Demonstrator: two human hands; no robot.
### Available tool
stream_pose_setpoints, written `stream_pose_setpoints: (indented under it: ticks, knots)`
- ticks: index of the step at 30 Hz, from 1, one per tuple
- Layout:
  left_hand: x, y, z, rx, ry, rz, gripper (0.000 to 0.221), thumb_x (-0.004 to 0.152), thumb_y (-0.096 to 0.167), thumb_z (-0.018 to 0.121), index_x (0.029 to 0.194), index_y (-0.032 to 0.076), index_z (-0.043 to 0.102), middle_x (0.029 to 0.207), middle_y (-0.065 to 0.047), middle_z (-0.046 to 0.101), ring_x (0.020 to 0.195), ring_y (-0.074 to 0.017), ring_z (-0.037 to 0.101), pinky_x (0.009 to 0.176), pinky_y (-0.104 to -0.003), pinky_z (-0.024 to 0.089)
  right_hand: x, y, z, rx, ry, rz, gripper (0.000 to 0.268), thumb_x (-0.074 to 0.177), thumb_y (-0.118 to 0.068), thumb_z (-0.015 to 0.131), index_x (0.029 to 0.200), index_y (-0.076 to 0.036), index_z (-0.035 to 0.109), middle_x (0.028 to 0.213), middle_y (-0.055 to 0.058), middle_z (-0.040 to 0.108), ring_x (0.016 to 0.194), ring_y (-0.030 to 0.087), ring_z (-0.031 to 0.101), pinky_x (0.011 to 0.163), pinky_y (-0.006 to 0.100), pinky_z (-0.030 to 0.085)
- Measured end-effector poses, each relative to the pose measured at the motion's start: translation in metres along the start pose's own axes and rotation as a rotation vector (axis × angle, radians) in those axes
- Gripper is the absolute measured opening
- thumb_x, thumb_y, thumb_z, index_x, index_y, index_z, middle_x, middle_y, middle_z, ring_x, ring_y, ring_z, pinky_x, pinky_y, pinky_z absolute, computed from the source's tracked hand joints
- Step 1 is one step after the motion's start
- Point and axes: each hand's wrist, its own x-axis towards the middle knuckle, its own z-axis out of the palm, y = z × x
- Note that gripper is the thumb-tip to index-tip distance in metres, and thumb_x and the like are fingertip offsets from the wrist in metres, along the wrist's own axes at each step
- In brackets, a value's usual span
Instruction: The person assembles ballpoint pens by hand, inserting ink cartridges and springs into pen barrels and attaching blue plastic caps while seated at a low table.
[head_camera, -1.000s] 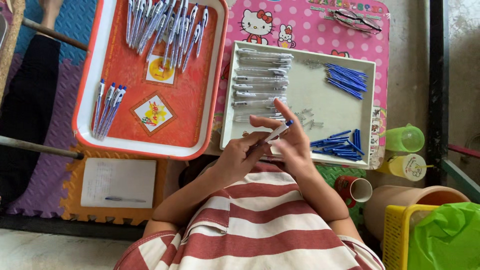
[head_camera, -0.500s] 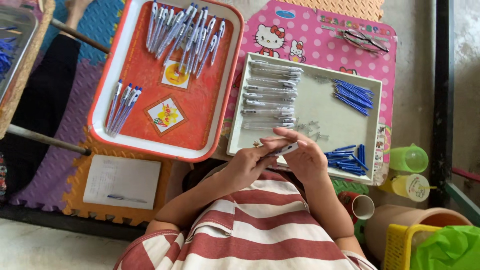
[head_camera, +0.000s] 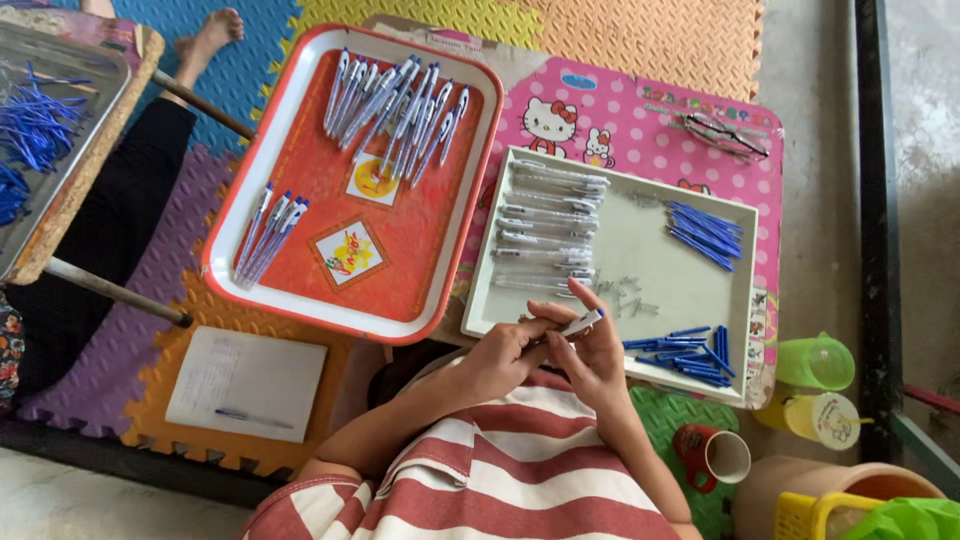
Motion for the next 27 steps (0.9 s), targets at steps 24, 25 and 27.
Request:
stream_pose_setpoints:
  ticks: [24,25,27]
  knots:
    - [-0.012,-0.017,-0.012,0.128,-0.178,-0.144,0.038,0.106,0.016,0.059,0.143,0.01,0.065,0.098,-0.004,0.078,0.098,-0.0173,0.073,0.095,-0.033,0.055,-0.003,0.012,-0.023,0.509,-0.099,0.316,0.05,0.113,-0.033,0.039,0.132,0.003,0.067,0.139,0.034,0.066,0.129,0.044,0.062,0.085,0.045,0.054]
    - [-0.012,-0.013,-0.012,0.071,-0.176,-0.184,0.039,0.106,0.013,0.058,0.144,0.009,0.065,0.098,-0.004,0.078,0.099,-0.0157,0.073,0.096,-0.031,0.056,-0.001,0.007,-0.021,0.464,-0.085,0.305,0.05,0.113,-0.033,0.039,0.132,0.004,0.067,0.136,0.034,0.068,0.126,0.044,0.065,0.087,0.048,0.056]
    - [-0.01,-0.014,-0.011,0.083,-0.164,-0.157,0.036,0.107,0.015,0.057,0.142,0.008,0.066,0.095,-0.005,0.077,0.094,-0.0165,0.073,0.092,-0.031,0.057,-0.003,0.013,-0.019,0.392,-0.033,0.293,0.054,0.111,-0.041,0.043,0.135,0.002,0.064,0.133,0.032,0.071,0.119,0.041,0.068,0.081,0.045,0.056]
